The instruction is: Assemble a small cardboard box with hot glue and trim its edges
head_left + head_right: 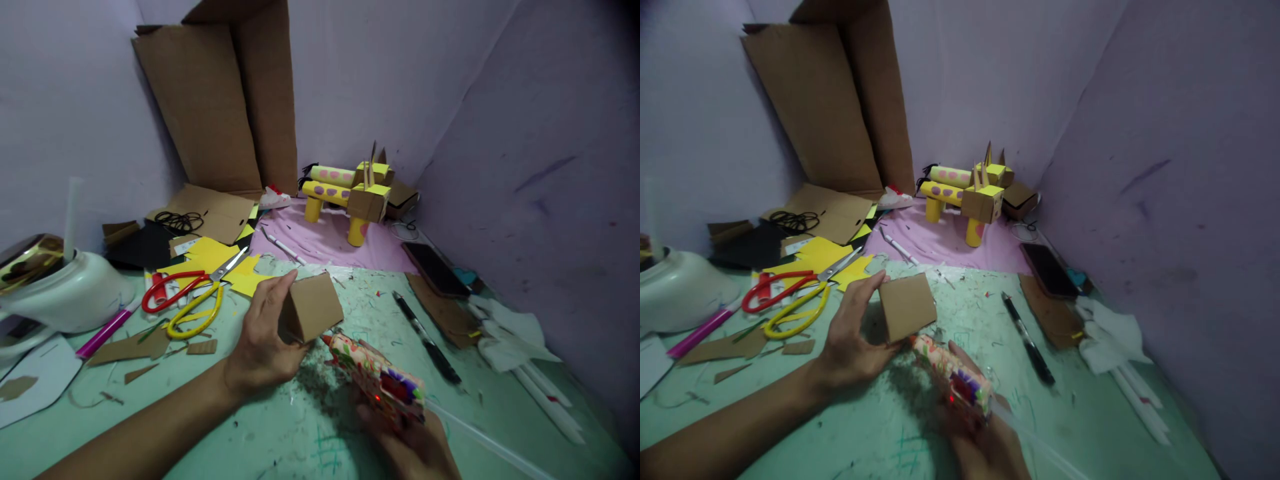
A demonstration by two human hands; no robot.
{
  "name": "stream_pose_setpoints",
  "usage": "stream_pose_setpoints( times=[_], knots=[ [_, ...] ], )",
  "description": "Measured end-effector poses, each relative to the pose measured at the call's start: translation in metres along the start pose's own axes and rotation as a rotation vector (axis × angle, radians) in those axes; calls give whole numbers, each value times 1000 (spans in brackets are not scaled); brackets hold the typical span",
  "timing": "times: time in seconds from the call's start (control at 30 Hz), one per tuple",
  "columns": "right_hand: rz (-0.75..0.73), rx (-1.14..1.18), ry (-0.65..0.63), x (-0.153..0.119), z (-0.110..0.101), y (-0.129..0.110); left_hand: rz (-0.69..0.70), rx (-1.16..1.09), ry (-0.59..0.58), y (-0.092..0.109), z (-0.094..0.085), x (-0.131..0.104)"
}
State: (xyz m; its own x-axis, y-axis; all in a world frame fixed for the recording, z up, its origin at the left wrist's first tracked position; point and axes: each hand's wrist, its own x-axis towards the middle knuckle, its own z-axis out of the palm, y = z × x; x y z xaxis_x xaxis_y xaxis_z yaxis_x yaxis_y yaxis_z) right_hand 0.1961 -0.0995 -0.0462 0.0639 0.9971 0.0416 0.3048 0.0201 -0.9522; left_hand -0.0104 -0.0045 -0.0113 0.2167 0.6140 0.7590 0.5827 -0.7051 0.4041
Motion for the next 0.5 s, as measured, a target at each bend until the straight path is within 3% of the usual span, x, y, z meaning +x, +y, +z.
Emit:
stream_pose_setpoints(
  times=[0.5],
  knots=[
    [-3, -33, -8, -2, -2, 7, 16, -16, -2, 1, 1, -1]
  ],
)
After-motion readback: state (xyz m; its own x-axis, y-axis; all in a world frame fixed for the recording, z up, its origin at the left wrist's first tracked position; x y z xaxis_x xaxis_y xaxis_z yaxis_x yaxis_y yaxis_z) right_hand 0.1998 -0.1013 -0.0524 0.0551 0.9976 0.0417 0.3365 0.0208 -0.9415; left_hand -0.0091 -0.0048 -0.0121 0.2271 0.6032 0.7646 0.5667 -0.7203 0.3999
